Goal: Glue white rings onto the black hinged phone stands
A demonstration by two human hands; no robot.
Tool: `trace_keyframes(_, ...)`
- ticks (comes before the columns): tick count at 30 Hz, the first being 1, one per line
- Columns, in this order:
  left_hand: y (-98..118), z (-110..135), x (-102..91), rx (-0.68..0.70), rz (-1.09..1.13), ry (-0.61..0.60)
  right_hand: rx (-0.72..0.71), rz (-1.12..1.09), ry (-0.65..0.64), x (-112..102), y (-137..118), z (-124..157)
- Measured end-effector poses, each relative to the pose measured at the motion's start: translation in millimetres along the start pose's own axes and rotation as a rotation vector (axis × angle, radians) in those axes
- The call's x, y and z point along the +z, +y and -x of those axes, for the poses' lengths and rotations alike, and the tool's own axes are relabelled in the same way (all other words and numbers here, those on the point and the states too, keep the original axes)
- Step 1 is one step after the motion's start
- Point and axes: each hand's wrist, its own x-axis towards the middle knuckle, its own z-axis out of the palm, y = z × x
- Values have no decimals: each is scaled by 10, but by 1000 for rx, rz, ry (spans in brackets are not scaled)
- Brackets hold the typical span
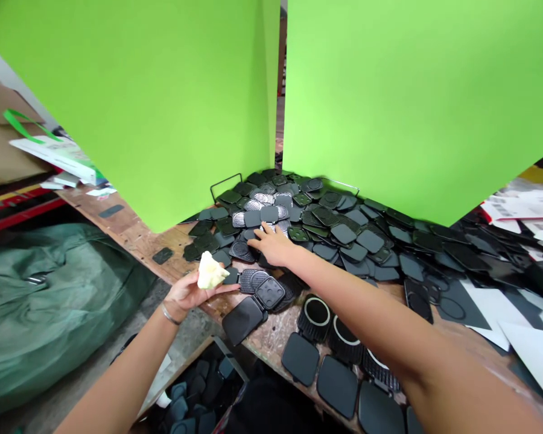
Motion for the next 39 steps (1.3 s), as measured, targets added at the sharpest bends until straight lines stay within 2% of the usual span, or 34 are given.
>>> trace_keyframes(5, 0, -4, -29, -25, 1, 12, 3, -62, 88, 115, 419, 15)
trace_keyframes(8, 0, 0, -6, -24, -10, 25, -9, -110, 117, 156, 508, 45)
trace_keyframes(13, 1, 4, 75, 29, -9, 52, -87, -182, 216, 179, 340, 141)
trace_keyframes(22, -10, 5, 82, 52, -2, 62, -159, -245, 232, 113, 101, 261)
trace_keyframes(26, -18, 7, 52, 52, 5, 42, -214, -273, 240, 31, -151, 293)
trace_keyframes(28, -18, 5, 40, 61, -7, 36, -180, -245, 189, -6, -326, 289)
trace_keyframes(32, -8, 4, 49, 64, -24, 62, 4, -177, 80, -52, -568, 212)
trace_keyframes(35, 4, 5, 81, 70, -39, 74, 30, -159, 58, -47, -507, 140)
trace_keyframes(39, -2, 19, 121, 109, -72, 93, 30, -152, 126, 60, -123, 101)
